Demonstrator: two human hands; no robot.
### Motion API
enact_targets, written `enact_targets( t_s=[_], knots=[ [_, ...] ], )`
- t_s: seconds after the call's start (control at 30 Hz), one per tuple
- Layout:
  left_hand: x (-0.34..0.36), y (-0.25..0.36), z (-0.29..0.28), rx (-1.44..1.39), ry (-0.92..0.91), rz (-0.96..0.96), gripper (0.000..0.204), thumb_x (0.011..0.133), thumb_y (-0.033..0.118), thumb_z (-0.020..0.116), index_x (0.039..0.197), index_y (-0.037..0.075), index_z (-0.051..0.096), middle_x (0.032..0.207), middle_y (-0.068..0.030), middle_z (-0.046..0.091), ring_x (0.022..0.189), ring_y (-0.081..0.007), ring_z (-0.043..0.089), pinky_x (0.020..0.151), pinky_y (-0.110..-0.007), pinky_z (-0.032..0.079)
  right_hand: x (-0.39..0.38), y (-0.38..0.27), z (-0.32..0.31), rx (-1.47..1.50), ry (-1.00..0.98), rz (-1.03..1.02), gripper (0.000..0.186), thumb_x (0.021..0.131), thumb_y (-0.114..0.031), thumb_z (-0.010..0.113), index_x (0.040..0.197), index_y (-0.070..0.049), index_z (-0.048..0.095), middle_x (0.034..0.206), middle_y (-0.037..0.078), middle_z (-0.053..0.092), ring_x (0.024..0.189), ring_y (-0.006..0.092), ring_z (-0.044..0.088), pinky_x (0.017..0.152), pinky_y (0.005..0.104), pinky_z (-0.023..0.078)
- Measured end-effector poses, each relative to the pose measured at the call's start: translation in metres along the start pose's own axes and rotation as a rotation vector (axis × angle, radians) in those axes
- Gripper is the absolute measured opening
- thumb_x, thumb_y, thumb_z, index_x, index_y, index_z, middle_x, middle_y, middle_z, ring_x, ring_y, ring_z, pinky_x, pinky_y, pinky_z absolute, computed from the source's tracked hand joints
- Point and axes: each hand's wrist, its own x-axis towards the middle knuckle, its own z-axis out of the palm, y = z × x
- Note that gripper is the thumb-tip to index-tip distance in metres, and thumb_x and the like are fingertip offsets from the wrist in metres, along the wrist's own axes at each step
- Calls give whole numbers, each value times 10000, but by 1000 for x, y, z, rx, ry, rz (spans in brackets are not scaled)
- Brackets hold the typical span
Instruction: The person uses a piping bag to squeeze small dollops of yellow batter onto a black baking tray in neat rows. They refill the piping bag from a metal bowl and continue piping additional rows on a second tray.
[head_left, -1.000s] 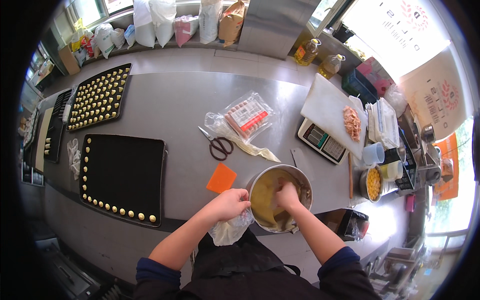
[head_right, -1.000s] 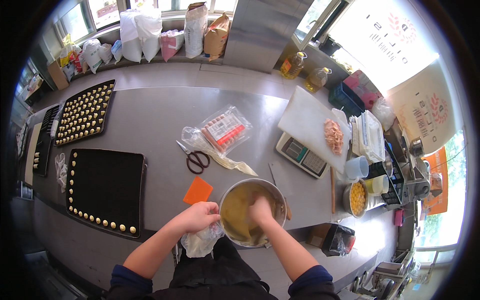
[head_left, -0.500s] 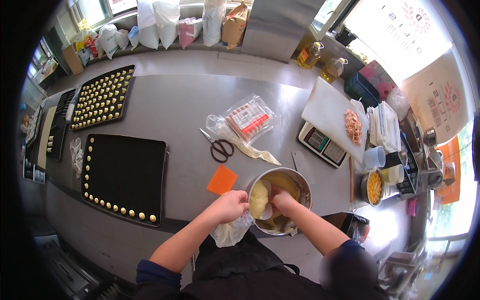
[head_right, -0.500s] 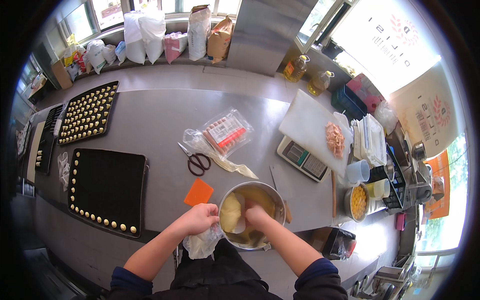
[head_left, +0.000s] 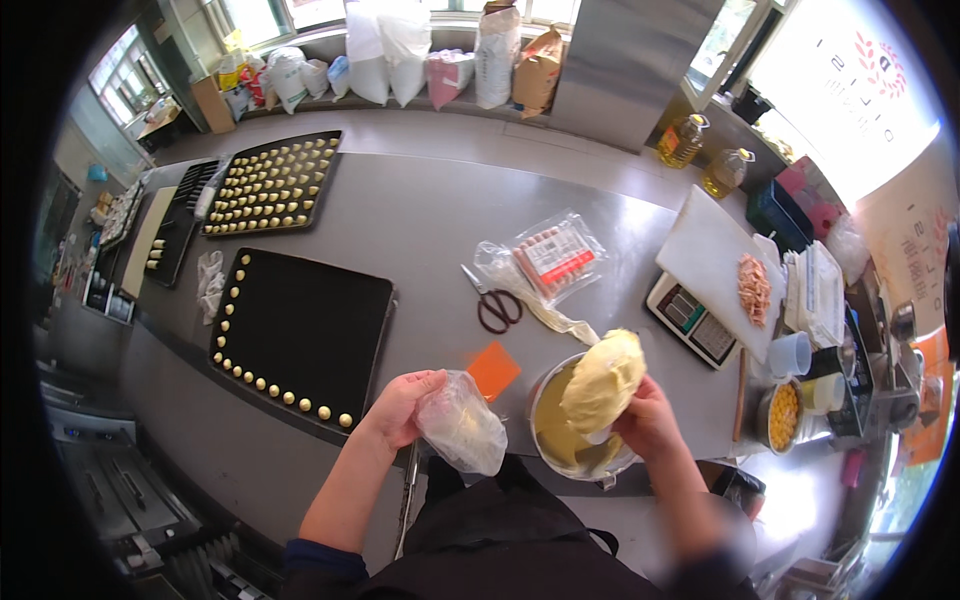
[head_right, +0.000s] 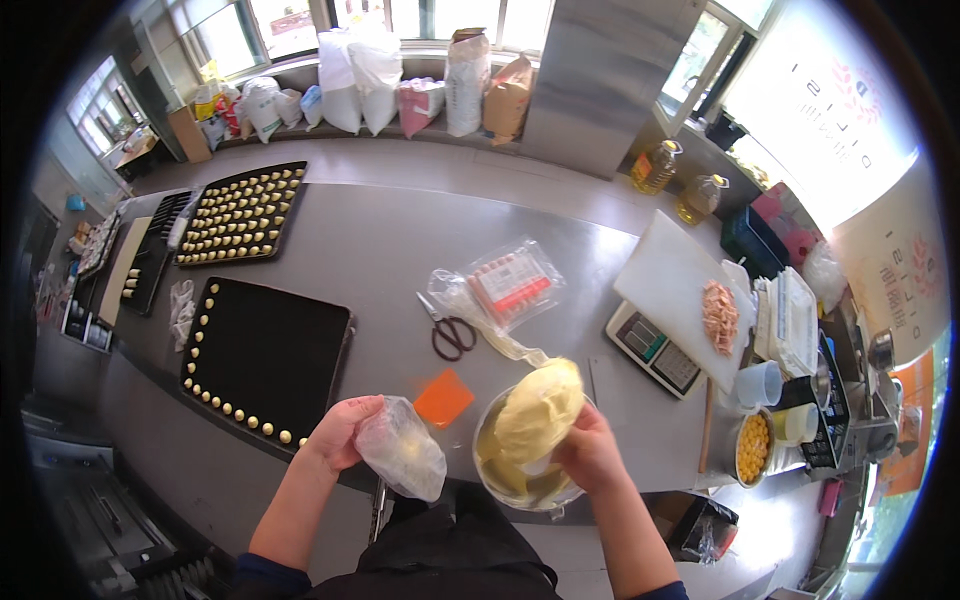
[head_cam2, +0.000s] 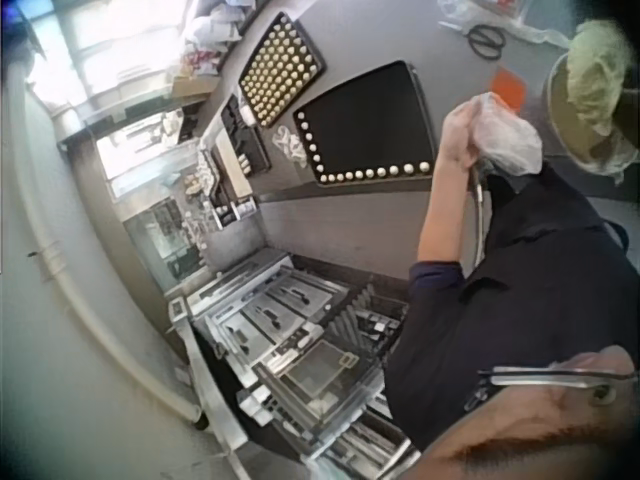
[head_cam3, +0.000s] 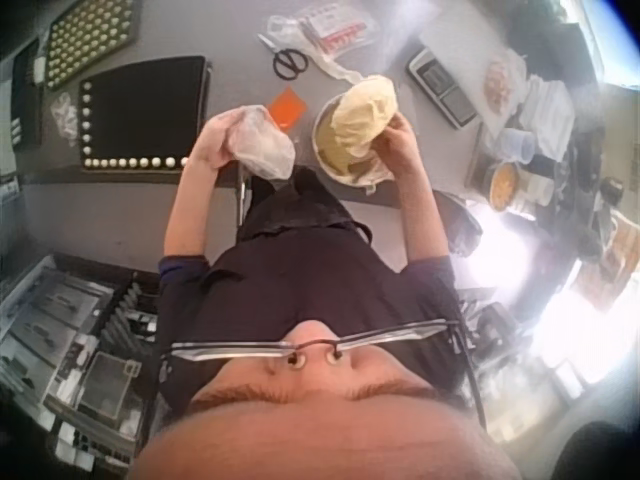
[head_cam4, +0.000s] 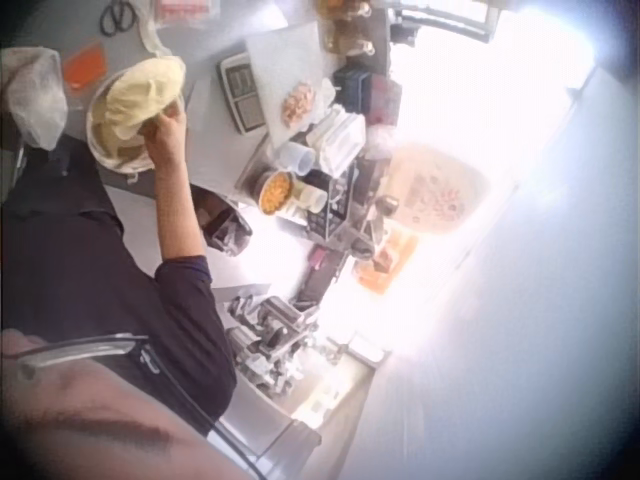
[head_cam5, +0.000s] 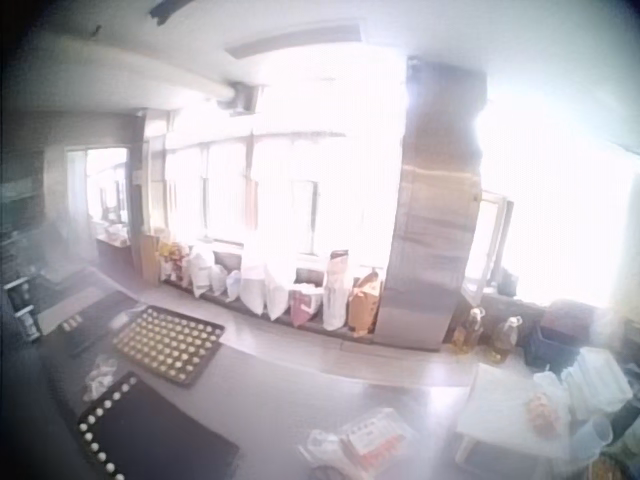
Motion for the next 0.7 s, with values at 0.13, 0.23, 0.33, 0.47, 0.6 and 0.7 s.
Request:
enact_targets(
  t_s=[0.13, 0.23, 0.33, 0.47, 0.6, 0.7],
  knots=[
    [-22, -9, -1, -120, 50, 185, 265, 1162, 238, 526, 1206, 2, 639, 1143, -140, 757, 1036, -250, 762, 952, -439, 633, -18, -33, 40, -143, 16, -129, 393, 1047, 2, 647, 1436, 16, 593, 1317, 153, 731, 1164, 290, 760, 932, 442, 684],
    [-34, -15, 11, -203, 66, 324, 286, 1189, 237, 433, 1254, 8, 593, 1213, -165, 735, 1096, -266, 747, 970, -438, 627, -29, -34, 75, -168, -23, -174, 402, 1053, -14, 650, 1446, 27, 579, 1324, 181, 733, 1161, 302, 762, 902, 440, 693],
    [-45, -18, 22, -246, 113, 431, 297, 1191, 245, 424, 1259, 8, 589, 1227, -170, 730, 1121, -278, 742, 999, -450, 616, -32, -19, 110, -124, -66, -185, 420, 1067, -28, 645, 1473, 26, 553, 1332, 193, 727, 1132, 326, 773, 848, 438, 703],
    [-53, -23, 35, -283, 79, 515, 293, 1192, 249, 419, 1275, 15, 573, 1275, -156, 712, 1175, -268, 718, 1049, -450, 586, -17, 9, 138, -248, -164, -373, 429, 1078, 29, 565, 1503, 17, 511, 1363, 189, 700, 1103, 304, 768, 864, 421, 683],
    [-51, -29, 44, -332, 125, 647, 299, 1193, 245, 393, 1289, 24, 570, 1341, -150, 685, 1244, -257, 679, 1107, -437, 546, -1, 45, 148, -590, -130, -535, 241, 1076, 24, 576, 1305, 30, 650, 1068, 111, 763, 942, 157, 758, 786, 307, 612],
    [-47, -33, 49, -274, 197, 715, 239, 1198, 254, 400, 1246, 62, 535, 1287, -111, 675, 1202, -198, 664, 1078, -398, 545, 1, 64, 149, -822, -38, -501, 182, 1080, -24, 614, 1245, 5, 685, 897, 58, 751, 815, 100, 731, 709, 287, 582]
  ],
)
